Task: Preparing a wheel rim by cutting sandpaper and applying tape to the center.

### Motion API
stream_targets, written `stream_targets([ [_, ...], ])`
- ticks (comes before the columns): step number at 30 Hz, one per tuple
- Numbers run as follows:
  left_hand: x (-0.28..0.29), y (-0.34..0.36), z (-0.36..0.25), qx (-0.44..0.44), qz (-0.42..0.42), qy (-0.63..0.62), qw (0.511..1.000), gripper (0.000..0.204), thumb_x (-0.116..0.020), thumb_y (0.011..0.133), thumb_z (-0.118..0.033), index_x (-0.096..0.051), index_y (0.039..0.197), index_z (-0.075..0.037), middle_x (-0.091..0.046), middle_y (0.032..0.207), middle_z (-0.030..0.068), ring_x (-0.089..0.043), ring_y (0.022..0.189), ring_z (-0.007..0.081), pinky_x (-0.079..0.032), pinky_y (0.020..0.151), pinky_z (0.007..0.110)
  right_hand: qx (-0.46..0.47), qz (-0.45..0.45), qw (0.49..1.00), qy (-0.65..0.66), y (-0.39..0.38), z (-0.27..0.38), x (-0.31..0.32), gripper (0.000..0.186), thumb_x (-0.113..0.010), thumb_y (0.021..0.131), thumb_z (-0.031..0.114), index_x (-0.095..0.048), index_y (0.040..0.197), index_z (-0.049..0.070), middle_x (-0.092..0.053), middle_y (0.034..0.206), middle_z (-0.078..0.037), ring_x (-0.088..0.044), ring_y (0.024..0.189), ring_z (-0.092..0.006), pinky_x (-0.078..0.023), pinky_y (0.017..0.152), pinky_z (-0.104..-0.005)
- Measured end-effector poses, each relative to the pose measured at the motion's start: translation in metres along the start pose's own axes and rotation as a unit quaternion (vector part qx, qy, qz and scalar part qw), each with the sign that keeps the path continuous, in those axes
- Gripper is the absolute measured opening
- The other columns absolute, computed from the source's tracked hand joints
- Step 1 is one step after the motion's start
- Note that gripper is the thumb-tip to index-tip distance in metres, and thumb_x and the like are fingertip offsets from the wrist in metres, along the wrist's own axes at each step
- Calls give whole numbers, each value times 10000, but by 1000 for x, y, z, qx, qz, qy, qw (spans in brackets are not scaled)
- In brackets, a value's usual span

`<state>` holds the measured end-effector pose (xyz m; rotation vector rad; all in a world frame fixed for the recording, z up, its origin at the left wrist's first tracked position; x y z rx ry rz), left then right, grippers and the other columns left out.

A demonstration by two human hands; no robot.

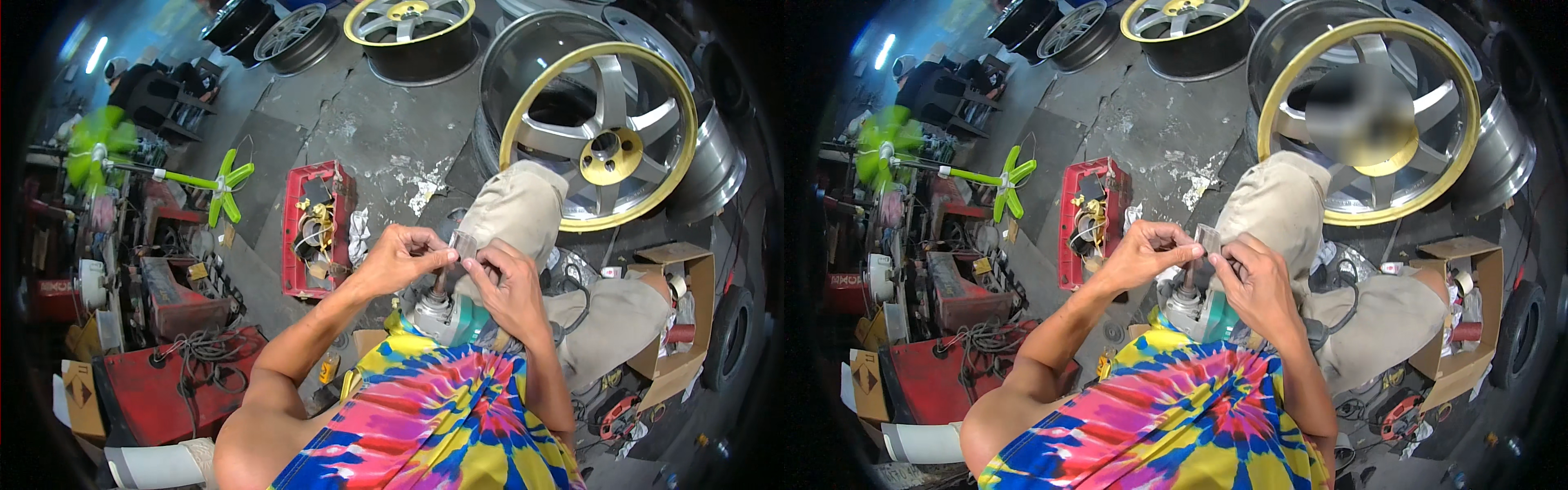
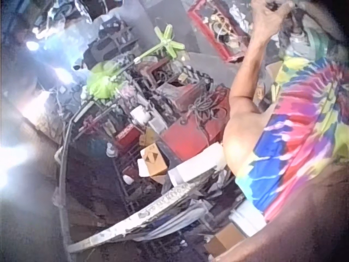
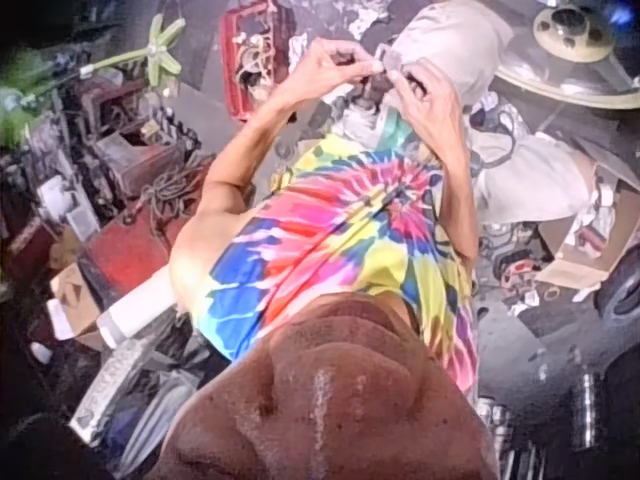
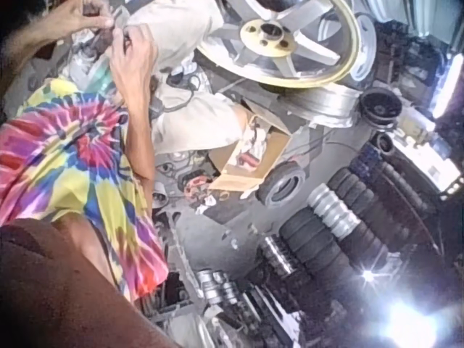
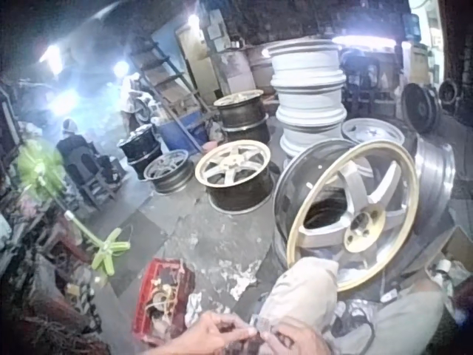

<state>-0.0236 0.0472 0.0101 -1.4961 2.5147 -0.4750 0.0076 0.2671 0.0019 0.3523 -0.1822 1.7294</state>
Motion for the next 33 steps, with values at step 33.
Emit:
stream_targets([
  [33, -5, 1, -13, 49, -20, -25, 998, 222, -794, 957, -189, -786, 1006, 27, -763, 958, 79, -694, 856, 100, -568, 735, 278, 32, 58, 998, 15, 3, -6, 9, 147, -694, 937, 79, -649, 945, -60, -635, 888, -199, -634, 775, -411, -478, 684, -440],
])
Point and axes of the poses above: each hand's wrist, its own y-axis towards the middle knuckle, its own x-axis out of the back of the hand, z = x × y, the point moved 1 cm from there along y, towards the middle knuckle
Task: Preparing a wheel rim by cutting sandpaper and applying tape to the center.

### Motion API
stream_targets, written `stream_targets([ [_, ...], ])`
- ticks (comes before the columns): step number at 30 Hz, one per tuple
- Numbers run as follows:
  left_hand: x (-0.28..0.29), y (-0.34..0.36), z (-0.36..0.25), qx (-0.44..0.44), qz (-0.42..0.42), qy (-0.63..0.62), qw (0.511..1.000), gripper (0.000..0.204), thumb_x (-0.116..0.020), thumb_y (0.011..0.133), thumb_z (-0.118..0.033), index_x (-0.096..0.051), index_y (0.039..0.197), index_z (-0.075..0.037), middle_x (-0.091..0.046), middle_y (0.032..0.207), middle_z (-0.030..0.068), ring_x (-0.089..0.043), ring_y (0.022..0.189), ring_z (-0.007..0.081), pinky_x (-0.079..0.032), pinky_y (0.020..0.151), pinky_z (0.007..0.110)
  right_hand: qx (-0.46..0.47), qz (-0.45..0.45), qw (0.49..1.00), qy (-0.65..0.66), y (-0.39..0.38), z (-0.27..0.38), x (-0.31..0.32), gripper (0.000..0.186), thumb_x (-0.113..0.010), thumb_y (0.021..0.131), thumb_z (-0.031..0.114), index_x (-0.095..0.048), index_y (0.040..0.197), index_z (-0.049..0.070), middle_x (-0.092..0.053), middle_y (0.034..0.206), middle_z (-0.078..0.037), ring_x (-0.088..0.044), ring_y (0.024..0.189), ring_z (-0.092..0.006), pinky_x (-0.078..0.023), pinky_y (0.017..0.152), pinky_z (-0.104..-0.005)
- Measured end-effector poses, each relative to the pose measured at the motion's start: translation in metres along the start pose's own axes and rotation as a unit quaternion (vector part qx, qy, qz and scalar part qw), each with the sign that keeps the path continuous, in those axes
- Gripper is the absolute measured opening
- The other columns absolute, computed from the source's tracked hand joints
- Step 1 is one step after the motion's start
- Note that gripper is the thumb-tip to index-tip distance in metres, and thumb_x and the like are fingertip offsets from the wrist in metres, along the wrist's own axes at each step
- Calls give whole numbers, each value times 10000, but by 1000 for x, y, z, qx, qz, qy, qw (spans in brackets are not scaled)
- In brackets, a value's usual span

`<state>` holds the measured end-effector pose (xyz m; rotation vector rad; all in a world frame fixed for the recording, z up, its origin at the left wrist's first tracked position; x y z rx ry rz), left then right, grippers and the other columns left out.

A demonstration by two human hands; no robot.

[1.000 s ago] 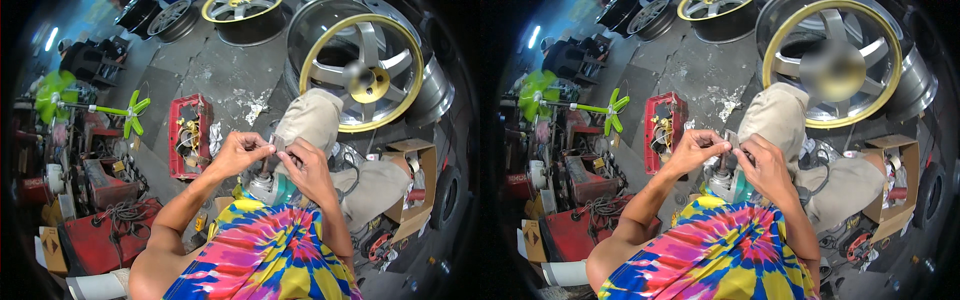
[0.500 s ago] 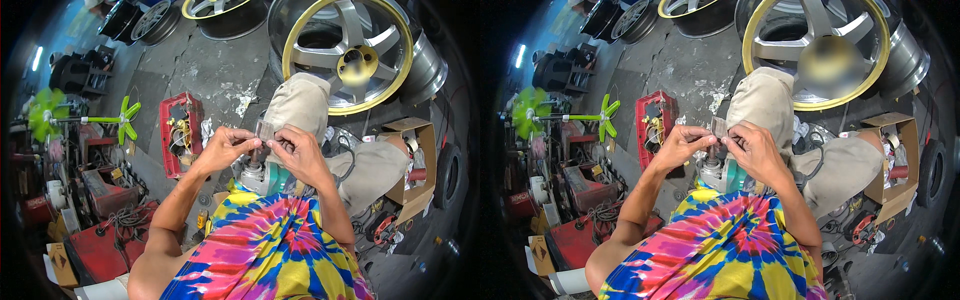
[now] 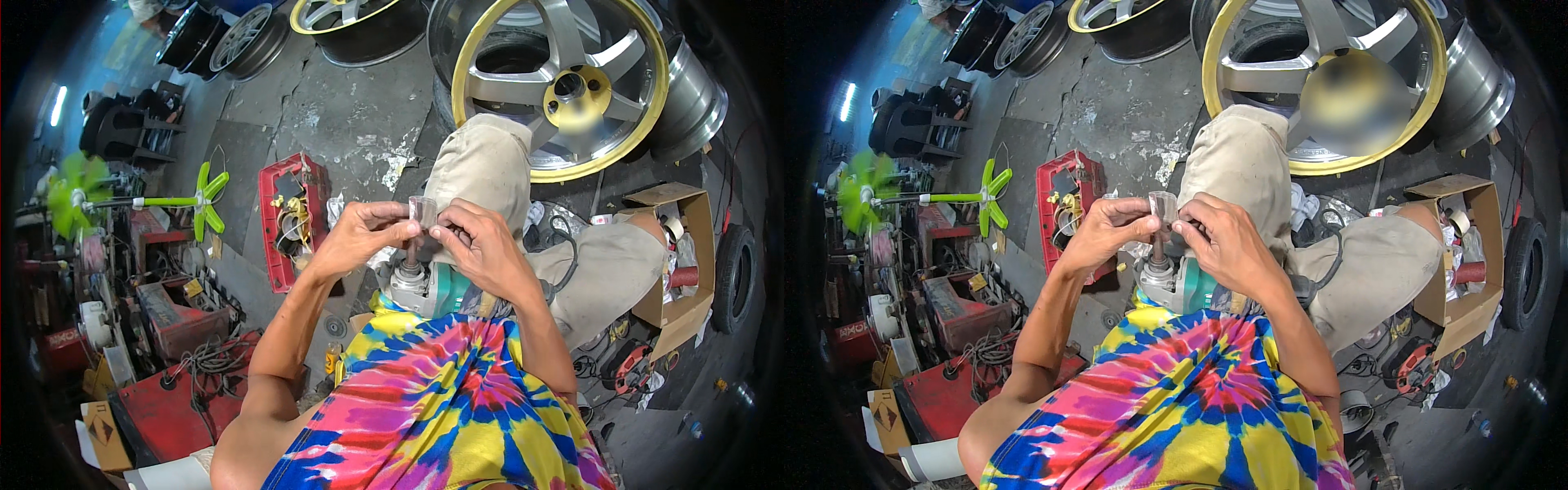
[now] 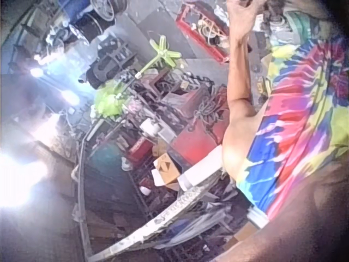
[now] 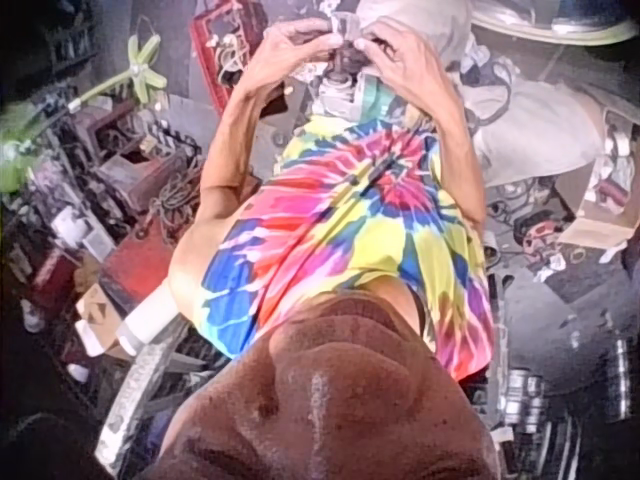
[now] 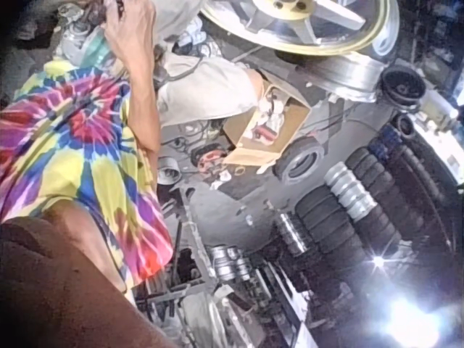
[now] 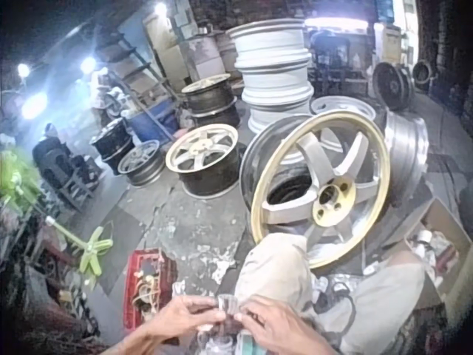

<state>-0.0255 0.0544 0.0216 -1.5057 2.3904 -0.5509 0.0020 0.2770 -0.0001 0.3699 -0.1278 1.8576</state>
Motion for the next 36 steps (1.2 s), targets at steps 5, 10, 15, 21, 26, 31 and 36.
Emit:
stream_targets([
  [5, -3, 0, 4, -41, -16, 60, 997, 214, -804, 948, -184, -782, 1003, 21, -748, 857, 54, -685, 790, 94, -554, 701, 266, 13, -6, 1000, -2, -2, 2, -2, 145, -699, 934, 80, -648, 944, -55, -637, 890, -205, -644, 797, -422, -487, 696, -461],
  [10, -14, 0, 19, -77, -77, 46, 993, 176, -822, 930, -157, -760, 901, 6, -710, 759, 16, -653, 734, 73, -535, 680, 250, 37, -29, 999, -26, -4, 0, -10, 133, -694, 926, 65, -651, 982, -48, -644, 920, -208, -650, 816, -443, -499, 716, -483],
  [15, -20, -1, 7, -68, -88, 5, 994, 124, -794, 947, -107, -738, 886, -13, -679, 827, -12, -616, 799, 55, -504, 730, 236, 32, -30, 999, -8, -3, -1, -8, 128, -695, 922, 64, -643, 966, -43, -639, 913, -206, -641, 804, -449, -496, 703, -486],
  [21, -16, 0, -9, -60, -65, 99, 991, 112, -788, 951, -102, -735, 955, -4, -707, 889, 6, -634, 854, 54, -530, 772, 234, 27, -26, 999, -2, -3, -1, -3, 134, -705, 916, 72, -643, 919, -47, -626, 857, -201, -636, 774, -436, -486, 677, -479],
  [26, -23, 2, 0, -89, -82, 66, 991, 169, -799, 947, -152, -777, 997, 8, -739, 882, 29, -641, 802, 56, -525, 709, 238, 38, -35, 999, -17, -2, 1, -2, 144, -717, 909, 79, -647, 916, -47, -628, 843, -196, -641, 751, -427, -491, 666, -472],
  [31, -24, -3, 3, -145, -98, 135, 975, 181, -776, 954, -122, -767, 1037, 38, -692, 863, 27, -601, 806, 63, -480, 697, 250, 35, -58, 997, 24, -7, -1, -5, 140, -721, 902, 76, -664, 922, -50, -640, 844, -197, -657, 738, -402, -503, 661, -452],
  [36, -22, -5, -12, -163, -53, 215, 961, 159, -725, 991, -120, -754, 959, 33, -627, 866, 21, -548, 807, 71, -441, 701, 259, -2, -16, 999, 32, -4, 1, 7, 145, -729, 903, 75, -665, 910, -55, -645, 835, -182, -655, 694, -332, -497, 648, -407],
])
Point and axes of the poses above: each hand's wrist, its own y-axis towards the middle knuckle, its own x-axis out of the back of the hand, z = x × y, the point moved 1 cm from there along y, towards the middle knuckle
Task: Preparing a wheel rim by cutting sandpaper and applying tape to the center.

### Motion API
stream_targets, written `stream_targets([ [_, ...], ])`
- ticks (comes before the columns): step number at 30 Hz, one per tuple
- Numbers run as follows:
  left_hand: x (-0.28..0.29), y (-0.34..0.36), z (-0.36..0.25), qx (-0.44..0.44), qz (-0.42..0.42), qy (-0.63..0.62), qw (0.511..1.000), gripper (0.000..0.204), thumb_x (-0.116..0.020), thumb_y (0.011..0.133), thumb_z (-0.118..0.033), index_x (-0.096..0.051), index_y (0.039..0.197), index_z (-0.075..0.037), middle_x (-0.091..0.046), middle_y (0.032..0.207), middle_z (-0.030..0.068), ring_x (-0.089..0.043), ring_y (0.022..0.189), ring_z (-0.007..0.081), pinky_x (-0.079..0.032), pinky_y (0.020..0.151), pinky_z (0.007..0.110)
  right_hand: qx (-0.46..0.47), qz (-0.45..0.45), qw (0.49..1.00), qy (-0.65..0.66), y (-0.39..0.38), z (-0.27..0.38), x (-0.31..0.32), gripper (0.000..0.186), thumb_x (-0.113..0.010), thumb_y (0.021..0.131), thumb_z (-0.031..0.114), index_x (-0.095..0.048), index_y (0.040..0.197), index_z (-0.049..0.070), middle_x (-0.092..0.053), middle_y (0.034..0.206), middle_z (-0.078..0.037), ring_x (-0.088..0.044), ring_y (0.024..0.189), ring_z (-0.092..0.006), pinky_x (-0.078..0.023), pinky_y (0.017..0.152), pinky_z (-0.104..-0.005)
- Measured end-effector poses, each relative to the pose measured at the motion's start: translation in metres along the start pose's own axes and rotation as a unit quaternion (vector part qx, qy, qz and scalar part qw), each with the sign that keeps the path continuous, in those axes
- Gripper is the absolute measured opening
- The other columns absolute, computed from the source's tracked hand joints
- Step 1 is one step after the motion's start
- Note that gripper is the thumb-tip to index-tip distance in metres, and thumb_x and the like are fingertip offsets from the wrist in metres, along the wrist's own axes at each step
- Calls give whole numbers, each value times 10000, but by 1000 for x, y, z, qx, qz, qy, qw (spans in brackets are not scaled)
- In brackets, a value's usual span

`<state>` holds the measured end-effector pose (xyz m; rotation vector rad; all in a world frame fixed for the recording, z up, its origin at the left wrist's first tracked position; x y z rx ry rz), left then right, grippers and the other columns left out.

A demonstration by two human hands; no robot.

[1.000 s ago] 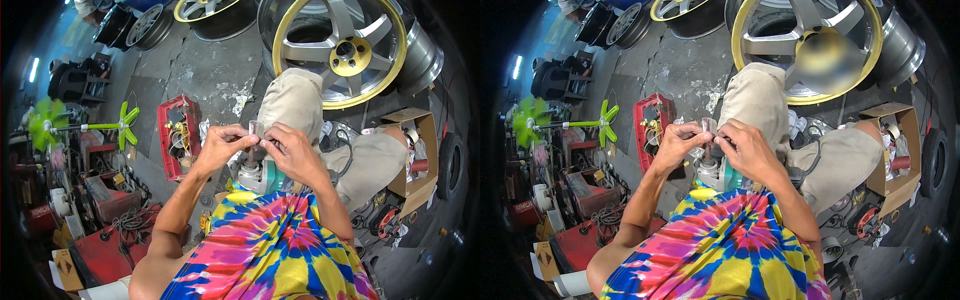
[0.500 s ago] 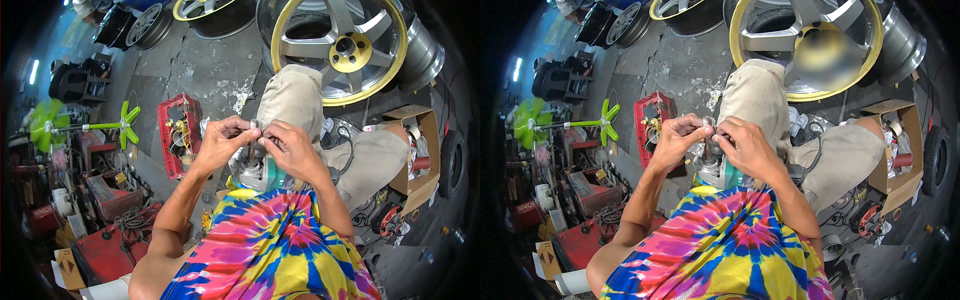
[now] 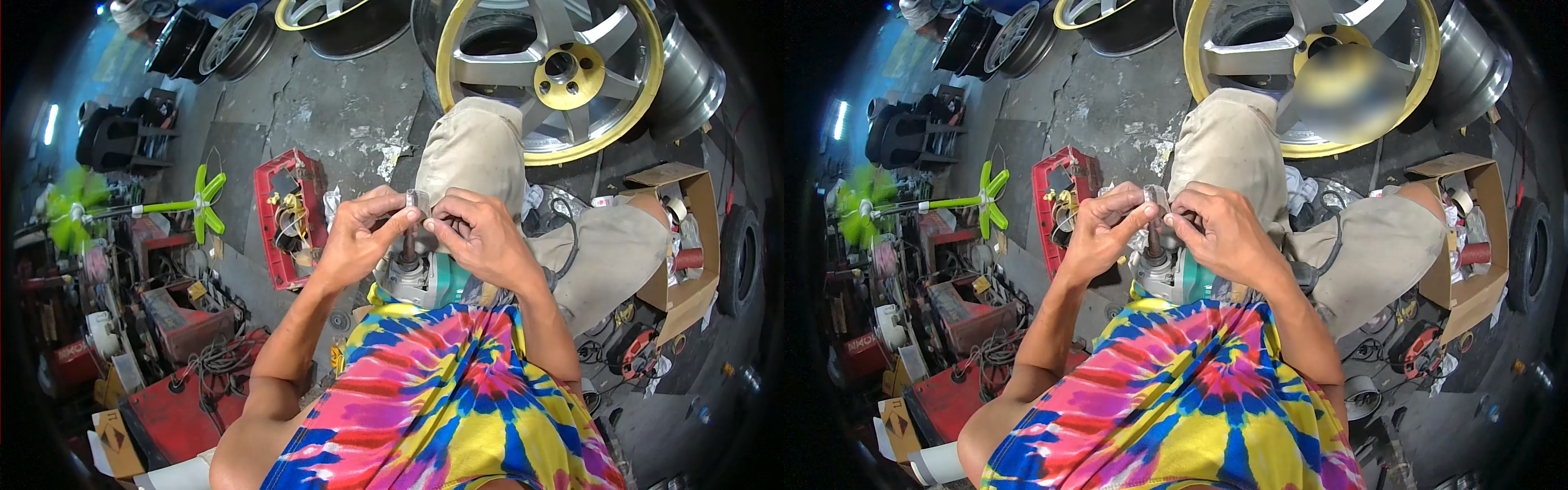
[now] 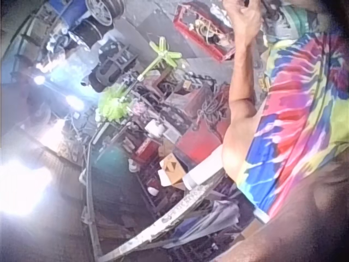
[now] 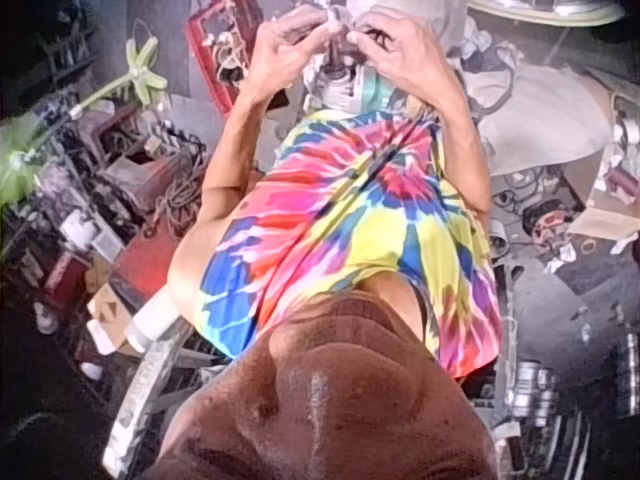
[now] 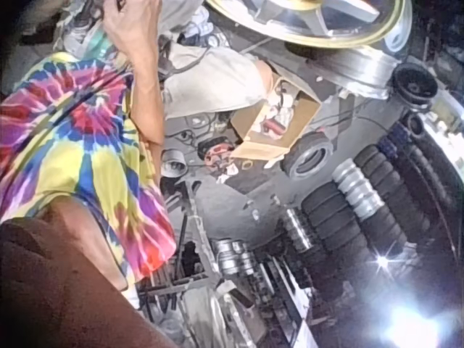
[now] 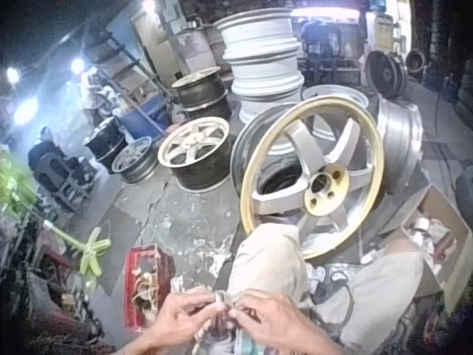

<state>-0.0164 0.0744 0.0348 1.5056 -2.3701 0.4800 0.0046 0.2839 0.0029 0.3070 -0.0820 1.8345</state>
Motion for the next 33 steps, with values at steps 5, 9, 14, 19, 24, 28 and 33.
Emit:
stream_targets([
  [5, 4, 2, 1, 0, 28, -23, 999, 163, -717, 997, -122, -754, 949, 30, -622, 866, 23, -555, 809, 77, -446, 709, 266, -3, 11, 1000, 15, 1, -5, 4, 146, -729, 905, 64, -653, 904, -61, -635, 820, -171, -626, 661, -280, -484, 633, -378],
  [9, -1, -1, 10, 39, 7, -51, 998, 125, -728, 987, -79, -745, 974, 44, -624, 874, 10, -580, 829, 56, -467, 719, 243, -15, 15, 999, 28, -1, 0, 3, 150, -728, 905, 76, -658, 909, -56, -638, 826, -172, -634, 671, -301, -491, 638, -390],
  [14, -20, -7, 6, 21, -83, -91, 992, 175, -764, 963, -106, -753, 1044, 49, -632, 853, 17, -578, 777, 47, -456, 661, 234, 22, -25, 999, -13, -4, -3, -9, 142, -727, 899, 80, -670, 924, -48, -650, 855, -184, -652, 706, -363, -507, 656, -423],
  [19, -15, -9, 10, 24, -90, -20, 995, 170, -761, 963, -90, -754, 1051, 55, -641, 837, 19, -587, 750, 50, -454, 642, 236, 24, -30, 999, -20, -3, -5, -7, 136, -727, 894, 73, -673, 930, -46, -654, 864, -190, -659, 720, -379, -513, 665, -430],
  [24, -15, -11, 13, 16, -87, -78, 993, 153, -752, 970, -83, -761, 1045, 50, -651, 836, 15, -589, 753, 49, -455, 645, 234, 15, -10, 1000, 2, -4, -6, -4, 133, -728, 892, 63, -672, 931, -51, -657, 859, -185, -666, 718, -361, -516, 664, -415],
  [28, -11, -10, 17, 31, -75, -88, 993, 151, -759, 968, -86, -765, 1046, 44, -656, 839, 10, -592, 768, 44, -457, 652, 234, 15, -6, 1000, 4, -6, -3, -5, 136, -729, 891, 65, -670, 928, -52, -657, 855, -180, -670, 710, -341, -514, 657, -406],
  [33, -4, -6, 16, 61, -26, -145, 987, 61, -772, 953, -44, -746, 961, 10, -674, 870, -9, -606, 818, 43, -483, 704, 231, 29, -24, 999, 24, -6, -2, -14, 117, -714, 894, 58, -671, 916, -48, -637, 822, -161, -660, 680, -313, -508, 635, -393],
])
Point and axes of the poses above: each hand's wrist, its own y-axis towards the middle knuckle, its own x-axis out of the back of the hand, z = x × y, the point moved 1 cm from there along y, towards the middle knuckle
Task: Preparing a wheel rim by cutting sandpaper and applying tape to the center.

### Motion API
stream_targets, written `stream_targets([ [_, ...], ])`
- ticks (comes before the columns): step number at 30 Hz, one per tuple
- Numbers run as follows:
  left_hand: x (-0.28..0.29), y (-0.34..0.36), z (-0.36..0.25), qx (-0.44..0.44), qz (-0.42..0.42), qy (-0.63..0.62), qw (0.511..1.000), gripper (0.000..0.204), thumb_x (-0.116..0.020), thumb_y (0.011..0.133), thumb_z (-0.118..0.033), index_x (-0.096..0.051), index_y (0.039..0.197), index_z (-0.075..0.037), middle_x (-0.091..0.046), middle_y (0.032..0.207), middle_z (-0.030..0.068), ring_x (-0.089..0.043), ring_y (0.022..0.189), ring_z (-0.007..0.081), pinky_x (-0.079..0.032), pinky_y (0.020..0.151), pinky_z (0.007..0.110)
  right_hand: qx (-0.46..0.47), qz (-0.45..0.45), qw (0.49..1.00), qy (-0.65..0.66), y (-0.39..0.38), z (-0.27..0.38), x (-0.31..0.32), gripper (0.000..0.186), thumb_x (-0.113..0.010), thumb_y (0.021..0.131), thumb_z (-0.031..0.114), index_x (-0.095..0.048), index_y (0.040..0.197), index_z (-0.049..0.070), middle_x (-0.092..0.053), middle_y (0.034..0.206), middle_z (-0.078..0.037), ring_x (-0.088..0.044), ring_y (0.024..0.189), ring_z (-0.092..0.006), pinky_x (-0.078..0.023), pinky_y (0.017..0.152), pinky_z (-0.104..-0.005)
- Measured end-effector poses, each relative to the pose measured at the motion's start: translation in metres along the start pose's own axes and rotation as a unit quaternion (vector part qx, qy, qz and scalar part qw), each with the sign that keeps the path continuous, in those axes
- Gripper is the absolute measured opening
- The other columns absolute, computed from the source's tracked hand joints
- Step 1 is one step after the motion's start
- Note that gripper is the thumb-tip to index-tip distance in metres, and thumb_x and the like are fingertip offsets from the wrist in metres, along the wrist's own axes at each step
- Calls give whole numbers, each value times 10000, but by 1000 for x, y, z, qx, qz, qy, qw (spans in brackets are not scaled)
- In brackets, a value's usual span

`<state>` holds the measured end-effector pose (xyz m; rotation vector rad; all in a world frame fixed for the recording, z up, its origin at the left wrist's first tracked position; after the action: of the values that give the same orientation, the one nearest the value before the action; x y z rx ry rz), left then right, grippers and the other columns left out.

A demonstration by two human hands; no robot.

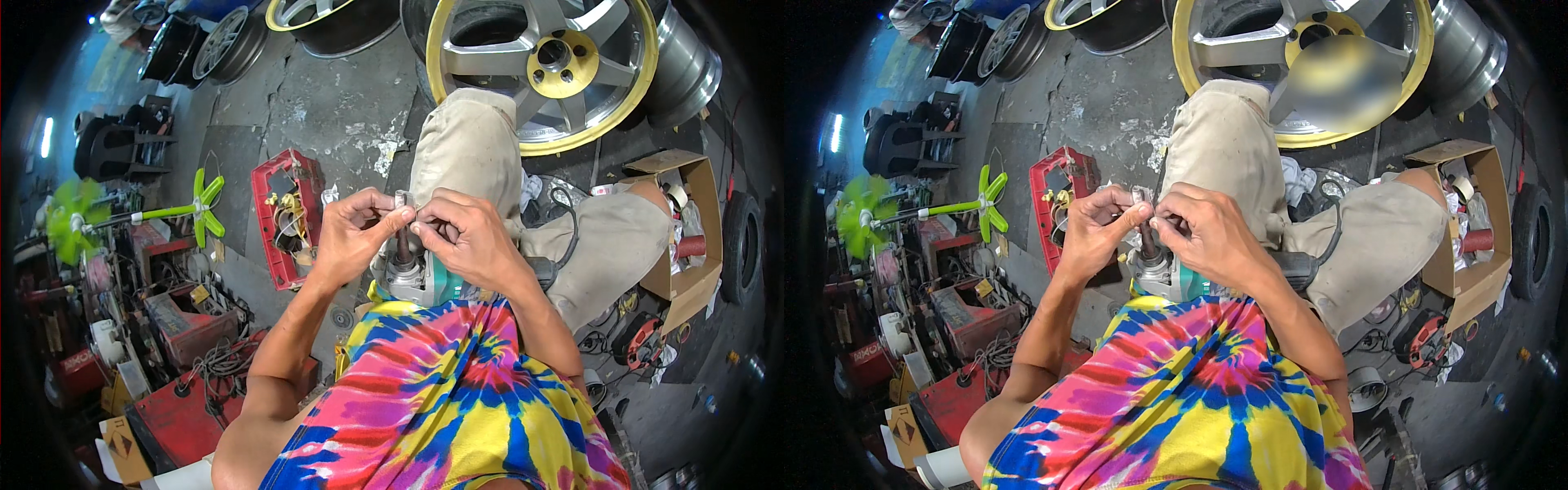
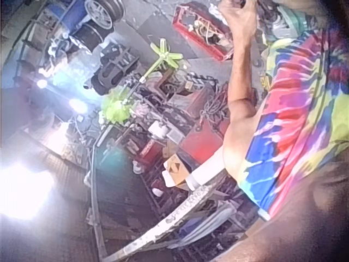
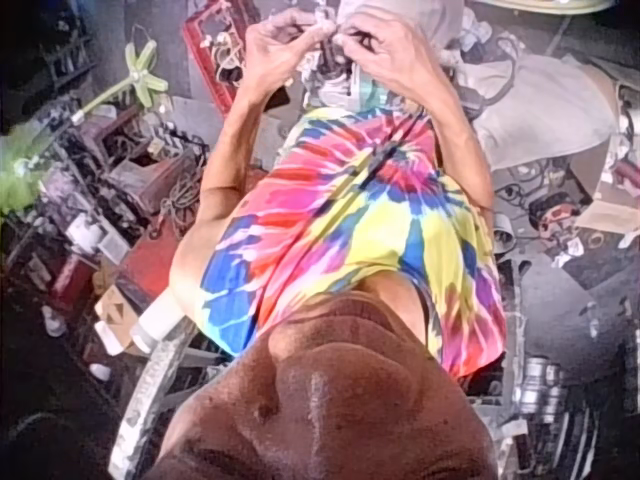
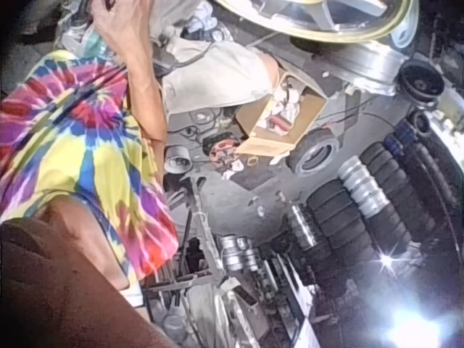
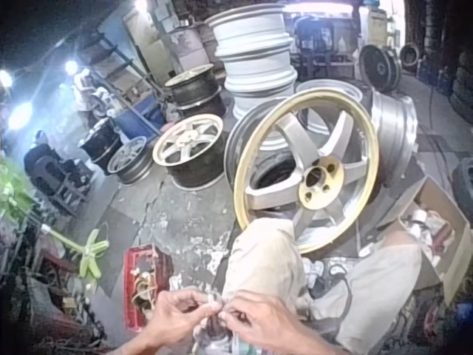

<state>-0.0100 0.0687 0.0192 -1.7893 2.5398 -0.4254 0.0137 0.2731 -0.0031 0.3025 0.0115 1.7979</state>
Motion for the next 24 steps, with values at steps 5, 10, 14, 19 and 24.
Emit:
stream_targets([
  [5, 4, 3, -3, 28, 13, -11, 999, 123, -785, 941, -42, -695, 862, -13, -672, 845, -7, -602, 801, 43, -495, 708, 236, -5, -7, 1000, 19, 1, 6, -5, 161, -752, 860, 74, -645, 860, -47, -598, 772, -147, -629, 640, -293, -491, 600, -379],
  [10, 9, 7, -8, 73, 43, -3, 996, 229, -816, 915, -51, -624, 790, -50, -631, 815, -25, -594, 789, 47, -501, 706, 242, -11, -61, 998, 3, 0, -1, -21, 226, -805, 820, 98, -629, 817, -44, -577, 737, -136, -599, 599, -272, -461, 561, -372],
  [14, 19, 16, -6, 68, 98, -1, 993, 217, -844, 897, -98, -646, 829, -42, -616, 798, -30, -583, 763, 52, -490, 682, 246, -26, -69, 997, 8, -2, -5, -27, 261, -846, 810, 117, -635, 808, -37, -588, 725, -125, -588, 582, -249, -443, 549, -367],
  [19, 36, 30, -1, 24, 180, -47, 982, 210, -827, 896, -79, -767, 1065, 31, -655, 916, 26, -596, 850, 82, -482, 720, 259, -69, -72, 994, 48, -2, 0, -28, 271, -861, 822, 132, -646, 800, -31, -586, 704, -101, -560, 554, -184, -429, 535, -351],
  [24, 28, 26, -8, 8, 151, 3, 988, 121, -821, 902, -67, -782, 965, 29, -666, 893, 20, -591, 816, 60, -466, 686, 240, -103, -63, 990, 67, -3, 3, -26, 282, -867, 831, 140, -654, 780, -37, -603, 691, -70, -528, 544, -116, -424, 522, -315],
])
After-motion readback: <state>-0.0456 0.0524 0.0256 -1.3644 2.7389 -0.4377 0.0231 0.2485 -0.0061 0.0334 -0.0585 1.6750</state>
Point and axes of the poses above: each hand's wrist, its own y-axis towards the middle knuckle, its own x-axis out of the back of the hand, z = x × y, the point moved 1 cm from there along y, towards the middle knuckle
